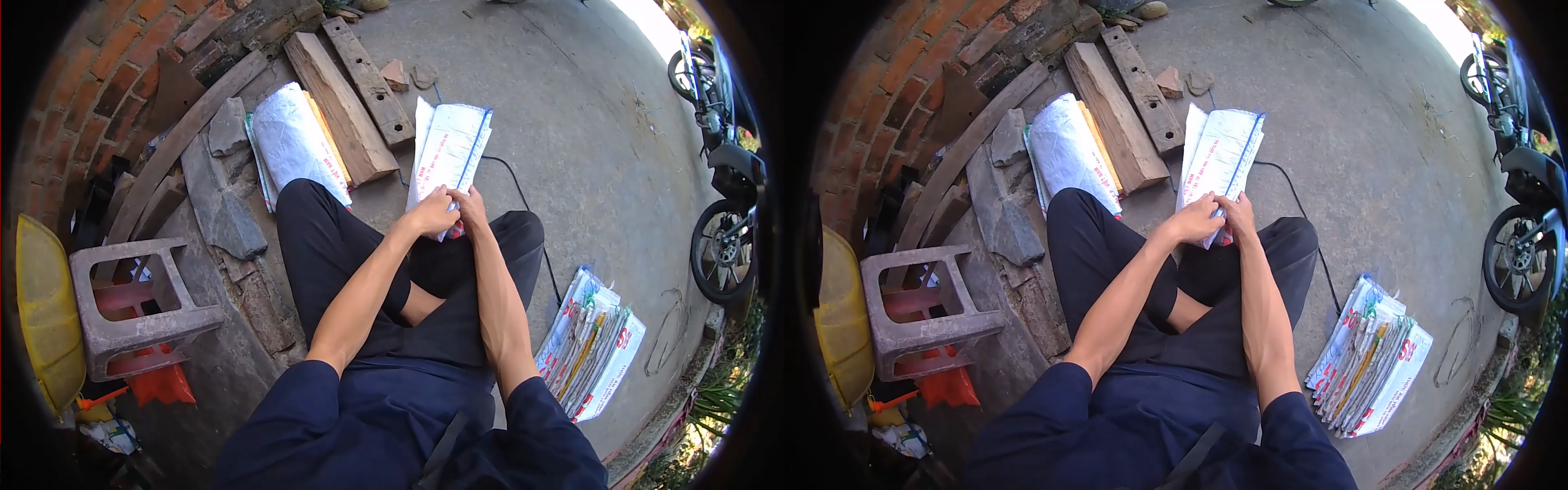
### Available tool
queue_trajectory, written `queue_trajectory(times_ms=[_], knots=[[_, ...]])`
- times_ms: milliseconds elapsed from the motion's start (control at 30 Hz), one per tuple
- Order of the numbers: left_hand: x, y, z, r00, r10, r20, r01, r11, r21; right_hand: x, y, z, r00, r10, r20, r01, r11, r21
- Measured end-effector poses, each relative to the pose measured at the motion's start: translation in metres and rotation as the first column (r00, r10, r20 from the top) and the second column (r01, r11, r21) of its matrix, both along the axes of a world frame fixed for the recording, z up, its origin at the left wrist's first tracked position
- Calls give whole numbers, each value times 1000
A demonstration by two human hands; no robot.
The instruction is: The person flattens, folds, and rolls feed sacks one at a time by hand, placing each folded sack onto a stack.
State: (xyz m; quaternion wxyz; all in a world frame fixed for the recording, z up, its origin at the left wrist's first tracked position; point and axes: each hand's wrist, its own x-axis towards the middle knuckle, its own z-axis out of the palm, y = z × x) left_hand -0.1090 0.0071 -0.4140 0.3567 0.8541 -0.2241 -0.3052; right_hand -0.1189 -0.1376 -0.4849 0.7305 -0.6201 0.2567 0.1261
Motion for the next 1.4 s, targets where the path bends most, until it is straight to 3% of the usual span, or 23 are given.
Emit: queue_trajectory(times_ms=[67, 100, 167, 233, 267, 300, 367, 433, 533, 667, 733, 767, 800, 867, 933, 1000, 1100, 1167, 1200, 1267, 1300, 1367, 1400], knots=[[-17, -3, 5, 935, 189, 300, -102, 954, -282, 6, 6, -17, 983, -138, 119, 124, 985, 117], [-21, -3, 8, 764, 333, 553, -174, 931, -320, 4, 6, -17, 965, -163, 205, 143, 984, 110], [-16, -1, 31, 621, 620, 479, -493, 784, -377, 4, 8, 1, 941, -109, 319, 116, 993, -3], [-6, 5, 14, 485, 753, 444, -742, 623, -248, 5, 14, 18, 943, 1, 333, -54, 987, 150], [3, 14, -2, 562, 809, 173, -786, 588, -194, 5, 17, 25, 939, 46, 341, -132, 963, 234], [11, 26, -22, 577, 809, -113, -816, 564, -128, 3, 18, 32, 884, 235, 405, -297, 950, 96], [15, 51, -42, 636, 600, -486, -764, 580, -284, 0, 20, 32, 748, 468, 471, -431, 882, -193], [18, 60, -40, 558, 584, -590, -816, 516, -261, -4, 29, 22, 632, 624, 459, -473, 780, -410], [21, 66, -26, 552, 501, -667, -813, 502, -296, -18, 53, 22, 634, 606, 480, -504, 795, -338], [28, 85, -25, 666, 572, -479, -685, 724, -89, -17, 62, 16, 563, 638, 525, -472, 770, -430], [25, 86, -5, 702, 690, -176, -702, 712, -11, -15, 53, 20, 543, 792, 280, -290, 490, -822], [25, 85, -1, 674, 738, -22, -736, 674, 67, -19, 52, 22, 628, 718, 302, -51, 424, -904], [22, 76, 2, 619, 766, 172, -784, 596, 172, -19, 49, 25, 785, 556, 274, 14, 427, -904], [12, 70, -5, 556, 699, 451, -811, 575, 108, -19, 36, 20, 977, 161, 137, 55, 433, -900], [9, 64, -8, 556, 671, 492, -810, 571, 136, -17, 18, 18, 979, 14, -203, -177, 548, -818], [9, 60, -9, 508, 772, 382, -860, 480, 173, -15, 12, 0, 982, 29, -184, -174, 497, -850], [12, 65, -16, 491, 779, 390, -868, 473, 149, -8, 3, -6, 985, 102, -137, -170, 626, -761], [12, 69, -13, 457, 790, 408, -880, 469, 77, -7, -6, 10, 993, 114, -32, -118, 961, -251], [13, 72, -10, 454, 793, 407, -881, 467, 74, -7, -5, 19, 999, -31, -11, 32, 999, 7], [13, 76, 3, 507, 767, 393, -857, 499, 130, -8, -12, 39, 999, -28, -46, 40, 957, 288], [7, 67, 10, 408, 730, 548, -888, 458, 51, -9, -13, 46, 994, -14, -111, 53, 931, 360], [5, 63, 9, 331, 373, 866, -779, 626, 28, -16, -17, 54, 982, 97, -163, -55, 968, 246], [5, 54, 6, 329, 360, 873, -690, 723, -39, -20, -16, 51, 981, 89, -170, -58, 981, 184]])
